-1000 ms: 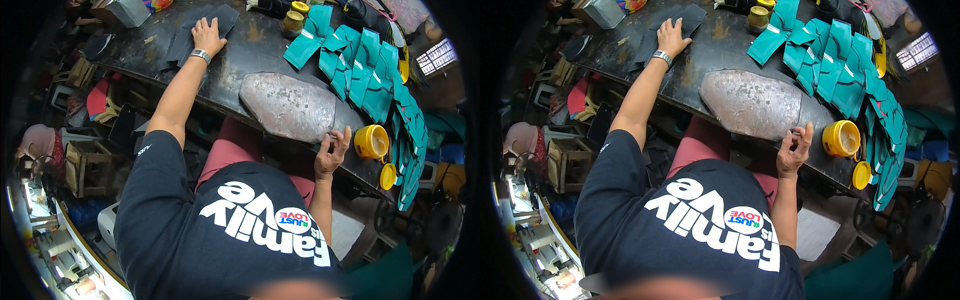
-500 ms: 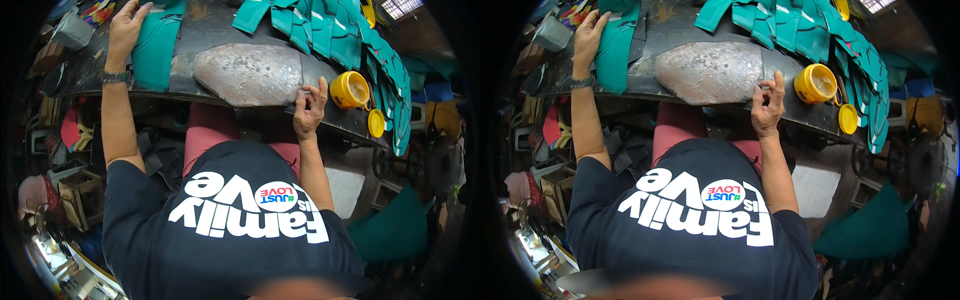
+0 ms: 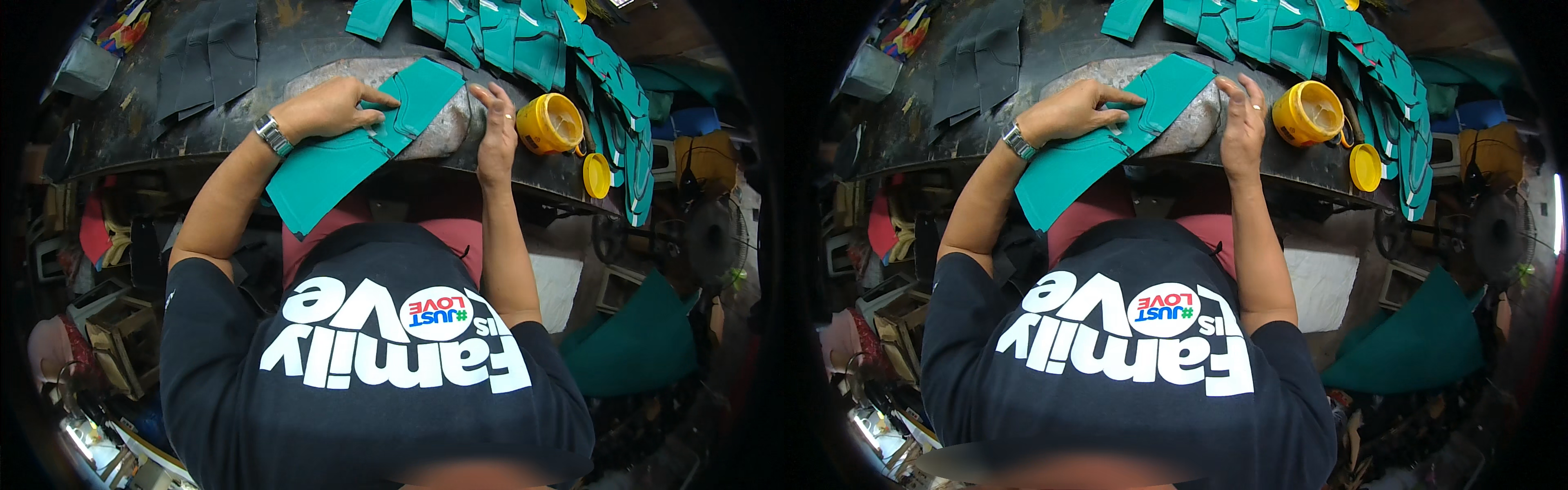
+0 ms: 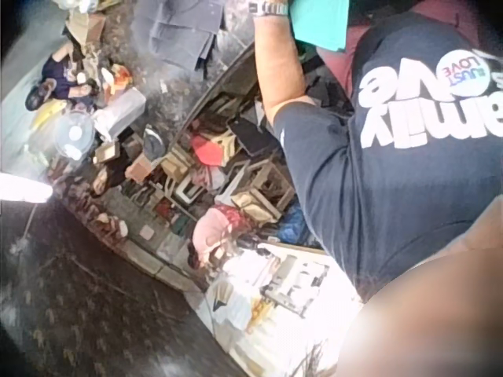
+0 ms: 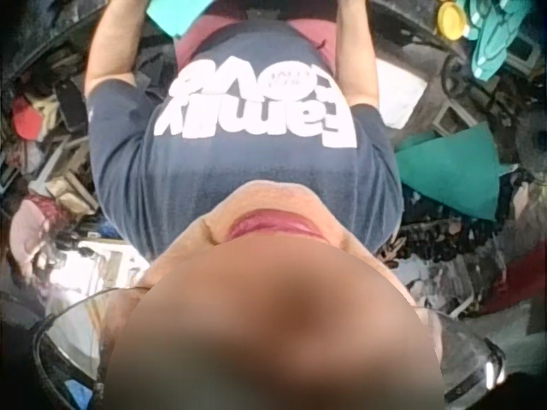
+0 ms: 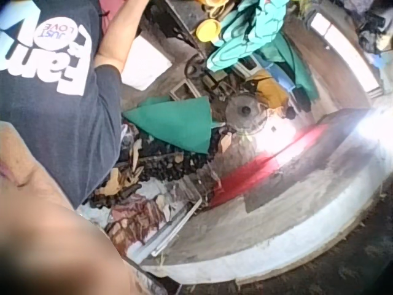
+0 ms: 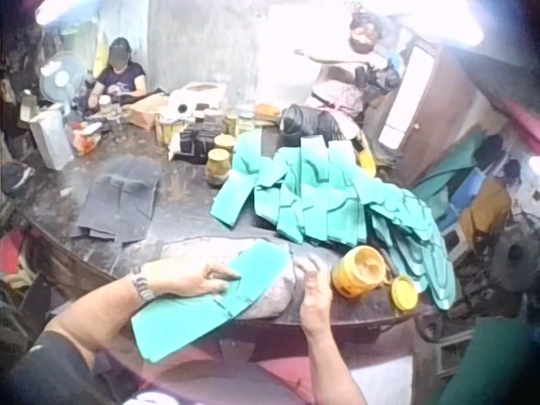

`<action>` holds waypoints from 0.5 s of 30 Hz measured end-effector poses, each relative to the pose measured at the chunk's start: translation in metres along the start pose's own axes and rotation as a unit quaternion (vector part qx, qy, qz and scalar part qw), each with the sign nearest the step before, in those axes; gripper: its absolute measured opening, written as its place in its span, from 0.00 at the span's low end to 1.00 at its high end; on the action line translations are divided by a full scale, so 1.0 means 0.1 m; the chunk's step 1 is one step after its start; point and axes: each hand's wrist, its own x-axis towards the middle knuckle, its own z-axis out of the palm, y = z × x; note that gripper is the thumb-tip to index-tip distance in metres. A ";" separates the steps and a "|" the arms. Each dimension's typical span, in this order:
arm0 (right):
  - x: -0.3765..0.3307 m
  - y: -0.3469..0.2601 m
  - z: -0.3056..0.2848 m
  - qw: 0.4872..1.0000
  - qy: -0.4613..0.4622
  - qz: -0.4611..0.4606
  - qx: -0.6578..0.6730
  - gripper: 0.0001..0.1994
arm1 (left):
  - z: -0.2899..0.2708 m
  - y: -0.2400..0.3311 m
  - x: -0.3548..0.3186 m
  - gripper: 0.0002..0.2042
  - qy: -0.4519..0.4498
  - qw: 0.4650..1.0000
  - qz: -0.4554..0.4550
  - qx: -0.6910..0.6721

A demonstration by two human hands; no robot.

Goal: The person repeatedly picks up green and pink material pieces, applies a paste from a yellow container to their edges, and places them on a workbench. The person handles the materials one at a time and continues the process throughout the clip.

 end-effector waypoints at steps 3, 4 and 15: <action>0.13 0.05 0.11 0.990 -0.066 0.000 -0.124 0.29 | 0.03 -0.07 0.02 0.20 0.010 1.000 0.001 0.010; 0.16 0.06 0.17 0.982 -0.075 0.020 -0.170 0.30 | 0.03 -0.08 0.03 0.20 0.022 1.000 0.016 0.015; -0.10 -0.14 0.45 0.897 -0.125 -0.010 -0.425 0.43 | 0.08 -0.09 -0.03 0.23 0.079 0.996 0.025 0.026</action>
